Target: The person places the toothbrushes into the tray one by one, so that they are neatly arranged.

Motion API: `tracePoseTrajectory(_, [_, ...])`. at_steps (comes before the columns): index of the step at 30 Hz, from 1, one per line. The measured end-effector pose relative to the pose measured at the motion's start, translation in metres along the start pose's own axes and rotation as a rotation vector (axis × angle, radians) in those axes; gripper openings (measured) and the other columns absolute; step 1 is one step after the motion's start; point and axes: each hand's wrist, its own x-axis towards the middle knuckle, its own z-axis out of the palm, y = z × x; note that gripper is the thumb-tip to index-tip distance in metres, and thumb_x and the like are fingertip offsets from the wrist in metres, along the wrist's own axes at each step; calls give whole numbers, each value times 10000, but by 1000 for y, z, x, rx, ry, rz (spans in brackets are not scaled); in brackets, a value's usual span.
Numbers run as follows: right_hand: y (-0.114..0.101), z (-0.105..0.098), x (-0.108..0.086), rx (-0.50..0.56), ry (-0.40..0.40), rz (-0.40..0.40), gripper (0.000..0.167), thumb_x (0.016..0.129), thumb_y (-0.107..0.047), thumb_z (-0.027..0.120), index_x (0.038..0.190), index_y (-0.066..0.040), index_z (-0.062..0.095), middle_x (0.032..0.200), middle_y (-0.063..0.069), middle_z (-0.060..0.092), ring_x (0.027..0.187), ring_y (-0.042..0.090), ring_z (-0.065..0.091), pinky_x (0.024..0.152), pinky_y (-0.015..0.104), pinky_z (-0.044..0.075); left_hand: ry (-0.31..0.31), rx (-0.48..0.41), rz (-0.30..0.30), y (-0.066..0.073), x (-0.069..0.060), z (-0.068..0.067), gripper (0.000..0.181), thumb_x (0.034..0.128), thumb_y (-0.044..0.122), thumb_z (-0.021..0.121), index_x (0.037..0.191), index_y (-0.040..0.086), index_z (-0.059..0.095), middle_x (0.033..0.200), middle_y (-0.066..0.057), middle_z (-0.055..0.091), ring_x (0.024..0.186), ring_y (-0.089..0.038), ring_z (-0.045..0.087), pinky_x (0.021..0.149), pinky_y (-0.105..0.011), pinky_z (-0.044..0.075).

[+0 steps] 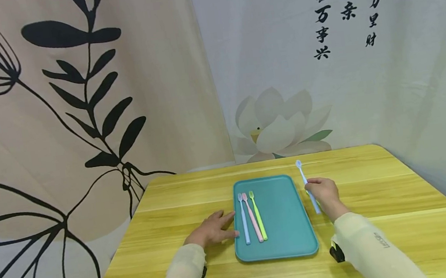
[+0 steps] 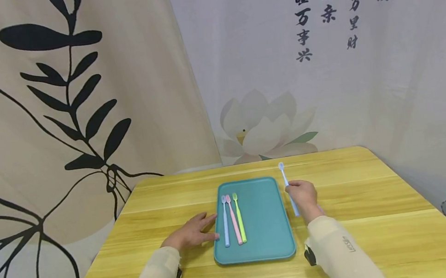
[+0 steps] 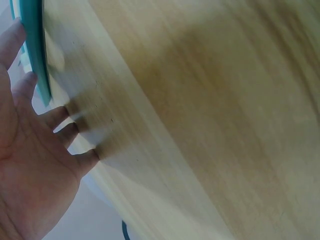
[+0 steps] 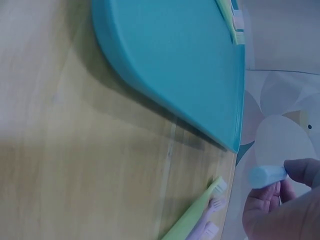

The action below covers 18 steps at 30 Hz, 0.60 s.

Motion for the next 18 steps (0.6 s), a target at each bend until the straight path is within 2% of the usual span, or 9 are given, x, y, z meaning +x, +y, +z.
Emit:
tracePoseTrajectory(8, [2,9,-1,8,-28,0,362,958,-81,581,1288,65,599,1275,263,579,1109,349,549,907,430,485,1,-15,-3,0,0,1,773,900,553,662,1556,283,356,1606,-166,240,1457,-426,217,1119,-644,239])
tracePoseTrajectory(18, [1,22,-4,76,18,6,333,897,-12,635,1214,91,641,1211,270,611,1001,287,582,778,307,505,-1,9,9,-1,2,1,771,906,559,651,1558,279,350,1603,-176,243,1457,-427,216,1120,-645,235])
